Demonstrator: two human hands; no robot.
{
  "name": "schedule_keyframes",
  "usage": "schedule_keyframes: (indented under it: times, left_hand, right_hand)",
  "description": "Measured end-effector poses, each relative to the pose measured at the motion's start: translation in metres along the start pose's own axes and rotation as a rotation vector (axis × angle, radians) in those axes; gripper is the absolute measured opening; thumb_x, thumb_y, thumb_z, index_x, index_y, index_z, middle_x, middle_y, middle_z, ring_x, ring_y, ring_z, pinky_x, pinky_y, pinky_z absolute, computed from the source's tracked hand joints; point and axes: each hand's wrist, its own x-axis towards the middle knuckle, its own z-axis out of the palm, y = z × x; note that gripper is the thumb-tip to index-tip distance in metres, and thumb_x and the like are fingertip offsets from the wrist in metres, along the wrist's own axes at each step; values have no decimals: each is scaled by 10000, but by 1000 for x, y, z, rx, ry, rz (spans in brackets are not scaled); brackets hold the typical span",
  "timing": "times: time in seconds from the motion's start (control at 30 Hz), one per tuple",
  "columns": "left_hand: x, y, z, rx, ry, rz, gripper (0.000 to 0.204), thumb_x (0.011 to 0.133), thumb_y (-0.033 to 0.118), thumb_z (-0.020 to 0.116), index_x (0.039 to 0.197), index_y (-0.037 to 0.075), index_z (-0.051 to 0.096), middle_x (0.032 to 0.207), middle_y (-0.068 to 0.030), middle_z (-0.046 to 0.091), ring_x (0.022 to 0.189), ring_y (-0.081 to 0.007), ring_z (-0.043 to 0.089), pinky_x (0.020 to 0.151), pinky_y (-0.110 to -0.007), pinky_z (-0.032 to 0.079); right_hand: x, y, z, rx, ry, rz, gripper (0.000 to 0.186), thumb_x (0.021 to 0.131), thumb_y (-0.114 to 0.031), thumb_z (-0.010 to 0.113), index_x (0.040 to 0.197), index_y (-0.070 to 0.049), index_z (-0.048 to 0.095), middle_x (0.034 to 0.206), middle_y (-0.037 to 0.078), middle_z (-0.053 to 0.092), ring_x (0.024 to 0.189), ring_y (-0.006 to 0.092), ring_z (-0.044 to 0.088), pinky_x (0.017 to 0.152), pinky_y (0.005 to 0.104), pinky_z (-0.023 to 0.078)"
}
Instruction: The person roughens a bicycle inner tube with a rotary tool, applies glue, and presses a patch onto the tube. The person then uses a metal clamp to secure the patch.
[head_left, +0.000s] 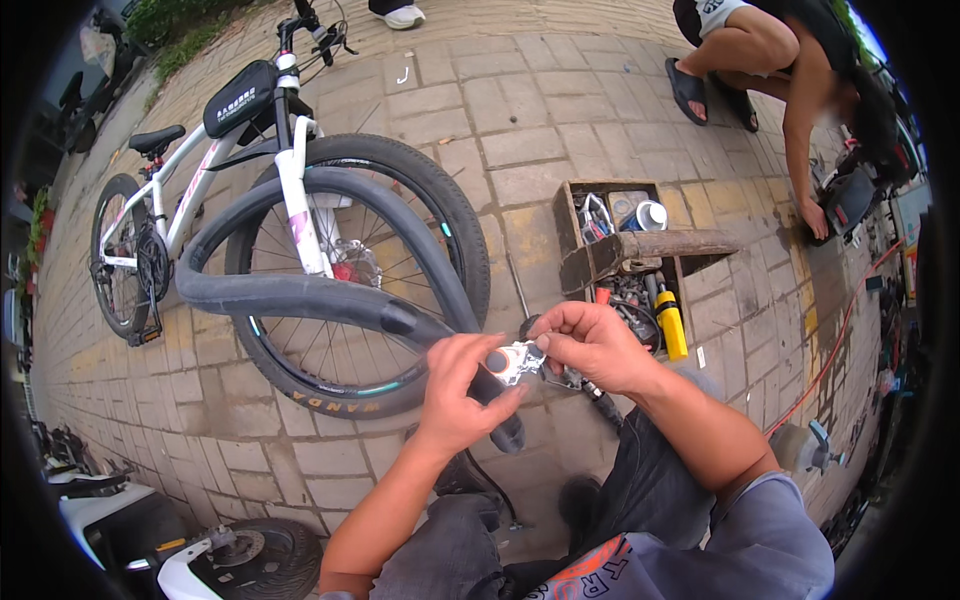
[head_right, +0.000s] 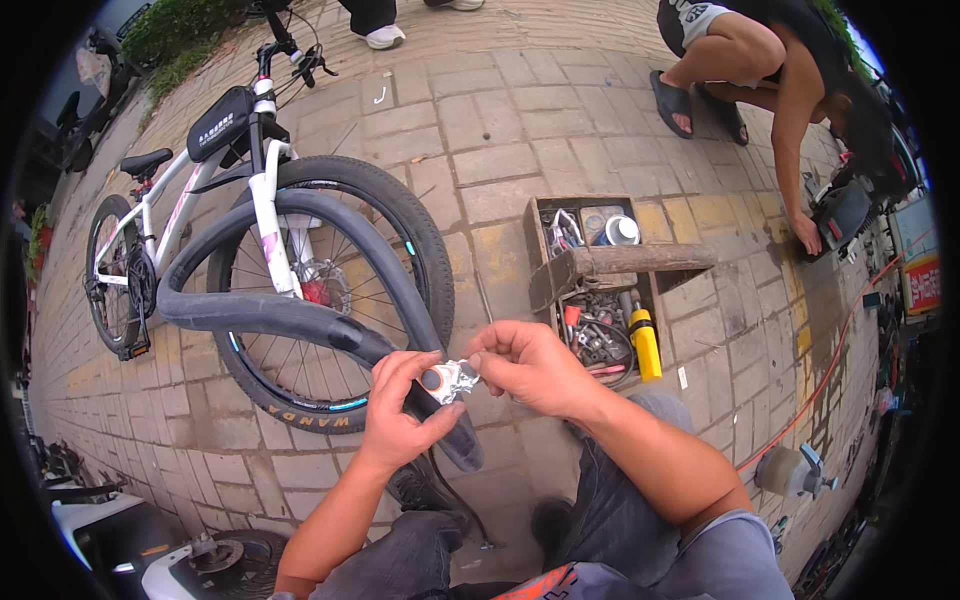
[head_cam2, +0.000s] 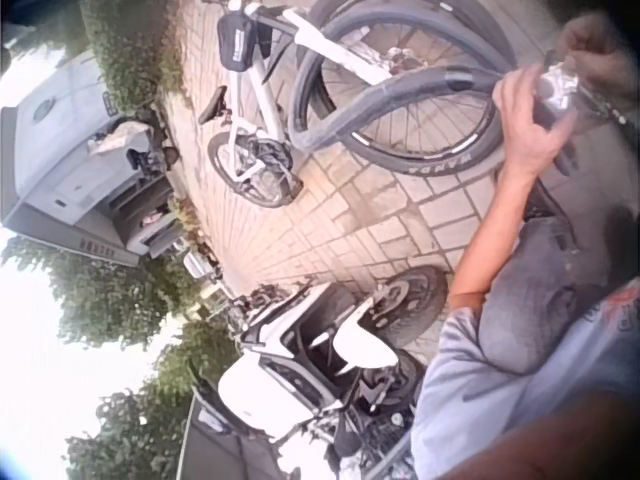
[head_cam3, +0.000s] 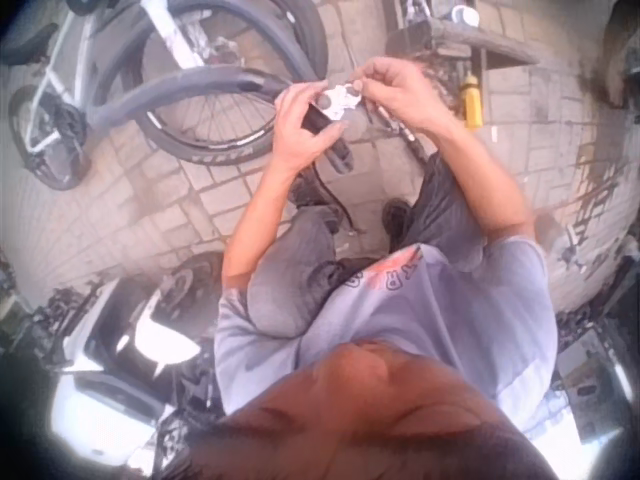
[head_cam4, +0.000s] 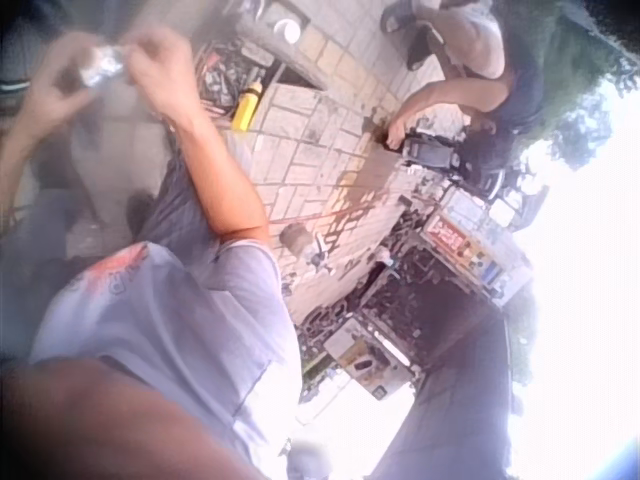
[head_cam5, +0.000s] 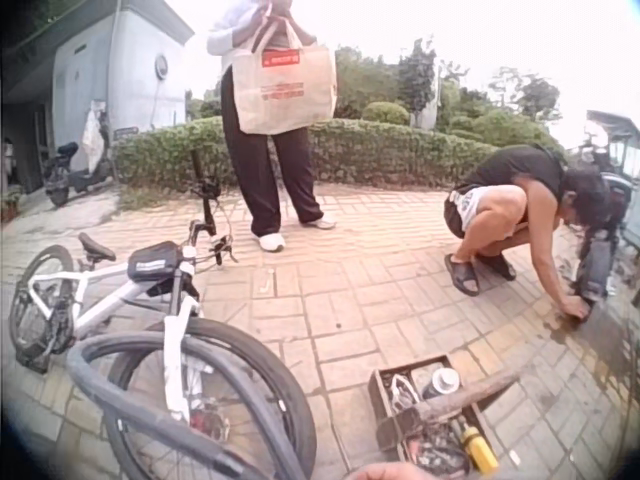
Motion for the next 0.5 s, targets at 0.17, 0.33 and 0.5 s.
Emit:
schedule_keyframes:
  times: [0.17, 0.33, 0.5]
  left_hand:
    - [-4, -3, 3, -20, 76, -28, 515, 709, 83, 738, 1203, 18, 604, 1078, -104, 628, 991, -273, 546, 909, -365, 416]
    - [-2, 2, 6, -74, 57, -19, 434, 874, 96, 625, 1292, 19, 544, 1186, -127, 618, 1120, -290, 539, 1038, -410, 329]
    - [-23, -15, 22, -61, 29, -67, 347, 939, 130, 525, 1264, 10, 540, 1197, -131, 594, 1134, -290, 520, 1048, -415, 289]
  right_hand:
    - [12, 7, 2, 60, 67, -75, 150, 914, -20, 624, 1060, 11, 642, 844, 18, 646, 672, 61, 570, 596, 216, 468]
    - [10, 0, 9, 211, 201, -69, 76, 876, 17, 564, 927, -17, 609, 726, 52, 619, 538, 90, 511, 485, 241, 425]
    - [9, 23, 7, 253, 246, -147, 61, 886, -11, 543, 908, -35, 595, 690, 30, 584, 502, 79, 474, 461, 234, 397]
